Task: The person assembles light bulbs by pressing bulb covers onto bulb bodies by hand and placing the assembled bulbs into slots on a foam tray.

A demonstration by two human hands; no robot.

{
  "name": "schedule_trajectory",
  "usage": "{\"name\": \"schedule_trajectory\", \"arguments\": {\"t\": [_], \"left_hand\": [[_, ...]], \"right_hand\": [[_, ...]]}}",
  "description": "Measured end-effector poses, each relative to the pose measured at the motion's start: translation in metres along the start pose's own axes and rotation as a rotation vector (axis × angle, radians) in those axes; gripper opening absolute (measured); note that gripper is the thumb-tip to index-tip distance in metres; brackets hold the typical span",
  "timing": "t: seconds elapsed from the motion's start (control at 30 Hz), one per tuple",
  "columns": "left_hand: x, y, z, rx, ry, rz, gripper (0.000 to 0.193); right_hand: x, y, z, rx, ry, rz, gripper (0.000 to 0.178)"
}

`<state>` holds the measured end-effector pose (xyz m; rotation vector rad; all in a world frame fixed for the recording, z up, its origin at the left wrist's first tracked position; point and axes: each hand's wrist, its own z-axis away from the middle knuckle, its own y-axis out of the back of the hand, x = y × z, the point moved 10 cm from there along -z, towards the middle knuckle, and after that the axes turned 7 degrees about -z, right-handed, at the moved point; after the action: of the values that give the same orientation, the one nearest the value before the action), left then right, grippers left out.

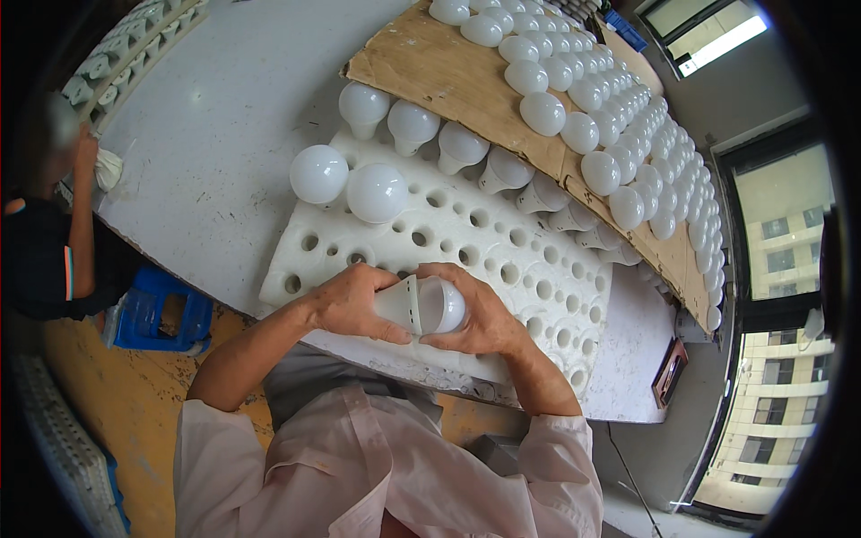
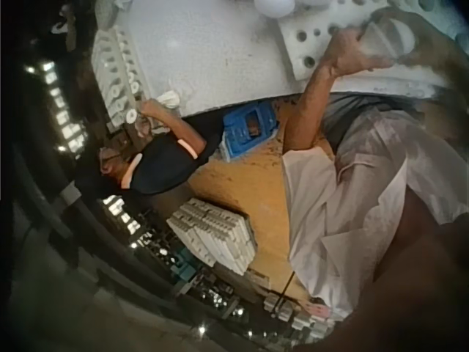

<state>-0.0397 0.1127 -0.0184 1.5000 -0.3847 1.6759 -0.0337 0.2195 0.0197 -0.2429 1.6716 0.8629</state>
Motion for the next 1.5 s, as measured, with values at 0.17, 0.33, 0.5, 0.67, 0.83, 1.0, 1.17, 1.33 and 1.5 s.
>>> {"name": "schedule_trajectory", "arguments": {"t": [0.17, 0.33, 0.5, 0.67, 0.83, 1.0, 1.17, 1.33, 1.5], "left_hand": [[0.0, -0.001, 0.0, 0.009, -0.008, -0.043, 0.059], [-0.001, -0.001, 0.003, -0.014, 0.017, -0.079, 0.057], [0.004, -0.003, -0.001, 0.03, -0.113, -0.11, 0.066], [0.002, -0.004, -0.002, 0.002, -0.091, -0.137, 0.07], [0.0, -0.007, -0.002, 0.004, -0.137, -0.011, 0.068], [-0.012, -0.007, -0.002, -0.045, -0.101, 0.35, 0.06], [-0.015, 0.0, -0.001, -0.061, -0.036, 0.374, 0.059], [-0.016, -0.004, 0.0, -0.088, -0.075, 0.356, 0.062], [-0.024, -0.008, 0.004, -0.086, -0.004, 0.533, 0.06]], "right_hand": [[-0.015, -0.016, -0.005, -0.089, 0.001, 0.189, 0.084], [-0.018, -0.025, -0.007, -0.117, 0.025, 0.22, 0.082], [-0.032, -0.03, -0.009, -0.04, 0.141, 0.289, 0.078], [-0.036, -0.025, -0.002, 0.233, 0.343, 0.178, 0.064], [-0.052, -0.022, -0.003, 0.347, 0.528, 0.146, 0.05], [-0.046, -0.022, -0.014, 0.322, 0.471, 0.116, 0.039], [-0.048, -0.02, -0.027, 0.315, 0.484, 0.131, 0.04], [-0.04, -0.02, -0.021, 0.288, 0.363, 0.124, 0.063], [-0.013, -0.014, -0.007, 0.227, 0.227, 0.001, 0.078]]}}
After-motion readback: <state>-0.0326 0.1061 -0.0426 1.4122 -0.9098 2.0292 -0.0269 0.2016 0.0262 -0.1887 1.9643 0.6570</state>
